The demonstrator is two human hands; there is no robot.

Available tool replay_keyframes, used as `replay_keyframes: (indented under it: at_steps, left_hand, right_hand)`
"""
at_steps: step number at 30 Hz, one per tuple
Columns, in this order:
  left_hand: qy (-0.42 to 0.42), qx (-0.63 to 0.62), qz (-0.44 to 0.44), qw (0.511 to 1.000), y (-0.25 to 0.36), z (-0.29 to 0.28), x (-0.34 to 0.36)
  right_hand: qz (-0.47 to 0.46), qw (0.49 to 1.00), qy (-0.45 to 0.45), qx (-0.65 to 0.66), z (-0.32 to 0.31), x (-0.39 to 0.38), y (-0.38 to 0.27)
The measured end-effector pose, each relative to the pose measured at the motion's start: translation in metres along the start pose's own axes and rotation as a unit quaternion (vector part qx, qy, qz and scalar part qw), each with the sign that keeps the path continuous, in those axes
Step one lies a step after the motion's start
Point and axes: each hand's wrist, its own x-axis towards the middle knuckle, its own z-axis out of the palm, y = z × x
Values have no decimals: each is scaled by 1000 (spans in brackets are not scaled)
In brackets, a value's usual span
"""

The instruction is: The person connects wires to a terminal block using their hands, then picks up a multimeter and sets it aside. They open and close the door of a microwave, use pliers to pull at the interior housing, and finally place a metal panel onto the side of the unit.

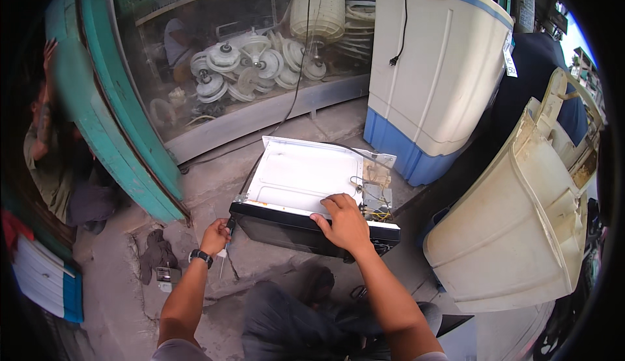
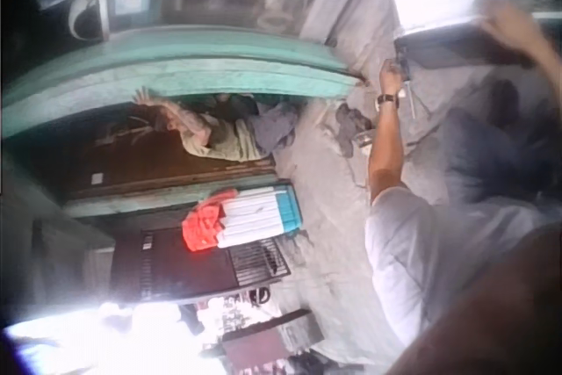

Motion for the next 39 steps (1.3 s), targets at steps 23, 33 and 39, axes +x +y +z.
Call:
replay_keyframes:
  at_steps: [23,33,39]
  left_hand:
    - [102,119,178,971,83,72,-37]
    - [132,110,177,969,98,96,-52]
    - [140,157,61,976,52,60,-68]
  right_hand:
    - [271,931,108,-220,-44,122,253]
    - [232,939,-227,-116,18,199,276]
    - [232,955,-132,-127,11,175,209]
